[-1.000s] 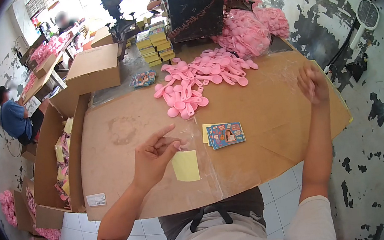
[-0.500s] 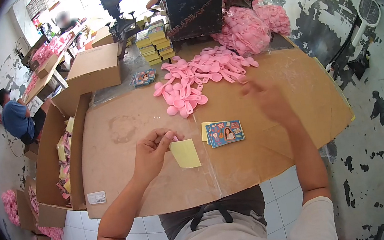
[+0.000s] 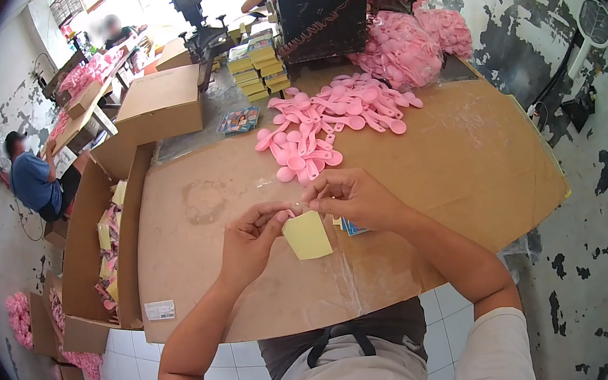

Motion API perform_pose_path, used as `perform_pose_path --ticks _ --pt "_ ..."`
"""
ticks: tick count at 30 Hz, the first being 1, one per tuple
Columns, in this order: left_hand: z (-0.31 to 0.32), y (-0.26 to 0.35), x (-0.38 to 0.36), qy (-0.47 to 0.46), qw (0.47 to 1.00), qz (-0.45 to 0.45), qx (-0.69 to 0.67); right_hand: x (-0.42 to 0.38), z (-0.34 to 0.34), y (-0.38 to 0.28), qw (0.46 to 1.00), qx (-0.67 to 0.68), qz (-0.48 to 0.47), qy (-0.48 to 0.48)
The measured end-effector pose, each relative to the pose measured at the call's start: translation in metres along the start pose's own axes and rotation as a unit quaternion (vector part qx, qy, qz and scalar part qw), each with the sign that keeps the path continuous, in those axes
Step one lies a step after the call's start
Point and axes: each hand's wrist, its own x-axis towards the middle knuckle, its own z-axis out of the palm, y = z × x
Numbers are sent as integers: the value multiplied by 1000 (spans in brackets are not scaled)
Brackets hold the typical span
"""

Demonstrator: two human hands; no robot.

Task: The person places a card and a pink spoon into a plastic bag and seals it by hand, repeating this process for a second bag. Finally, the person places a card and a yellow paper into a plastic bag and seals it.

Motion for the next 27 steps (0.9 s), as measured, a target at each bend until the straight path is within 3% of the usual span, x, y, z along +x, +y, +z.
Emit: perform_pose_path --ticks 6,11,17,23,27 --pt "-5 -5 2 -15 1000 3 -16 0 -9 11 999 39 -6 3" --pt "-11 -11 7 -46 999 4 -3 0 -12 17 999 -15 -51 8" --pt "-16 -14 6 -51 995 -40 -79 -3 -16 17 999 -10 -43 3" --pt "-11 -11 9 -59 997 -52 0 -3 -14 20 999 -14 -41 -2" --pt "-13 -15 11 -61 996 -65 -24 -2 -17 24 998 -15 -54 -11"
